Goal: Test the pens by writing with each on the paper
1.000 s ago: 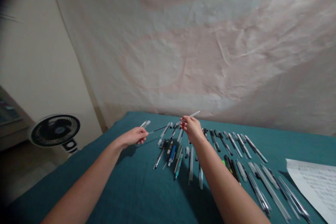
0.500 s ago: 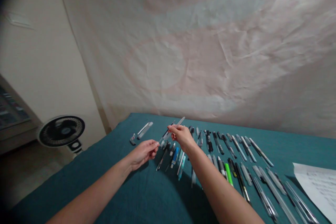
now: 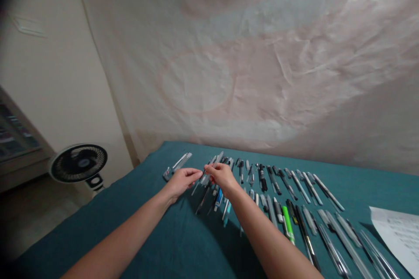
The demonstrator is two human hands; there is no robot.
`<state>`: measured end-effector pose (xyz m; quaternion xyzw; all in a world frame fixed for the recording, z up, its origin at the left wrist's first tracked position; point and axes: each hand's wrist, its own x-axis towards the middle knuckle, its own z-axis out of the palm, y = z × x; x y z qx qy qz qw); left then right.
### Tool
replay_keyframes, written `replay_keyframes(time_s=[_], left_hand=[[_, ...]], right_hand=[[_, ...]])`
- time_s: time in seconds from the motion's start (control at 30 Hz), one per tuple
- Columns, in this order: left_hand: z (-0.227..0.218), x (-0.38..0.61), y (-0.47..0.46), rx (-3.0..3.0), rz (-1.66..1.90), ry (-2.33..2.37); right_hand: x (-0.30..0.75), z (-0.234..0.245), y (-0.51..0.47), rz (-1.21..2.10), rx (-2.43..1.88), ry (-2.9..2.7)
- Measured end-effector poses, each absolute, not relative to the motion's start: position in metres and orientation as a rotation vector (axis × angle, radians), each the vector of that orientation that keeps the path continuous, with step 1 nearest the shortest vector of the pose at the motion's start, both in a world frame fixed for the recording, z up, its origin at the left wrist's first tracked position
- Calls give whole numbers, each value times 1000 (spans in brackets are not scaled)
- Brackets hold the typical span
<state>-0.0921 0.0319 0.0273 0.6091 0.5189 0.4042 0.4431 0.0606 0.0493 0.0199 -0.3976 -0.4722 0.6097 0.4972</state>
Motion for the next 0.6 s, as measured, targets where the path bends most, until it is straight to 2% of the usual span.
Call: replay_keyframes(time_s=[0.2,0.6], left_hand=[[17,-95,40,1608,897,1348],[-9,-125,57,1937,611,1772]], right_hand=[[57,13,51,1432,-1005,-1116],[61,-4,69,1389,-1054,-970]])
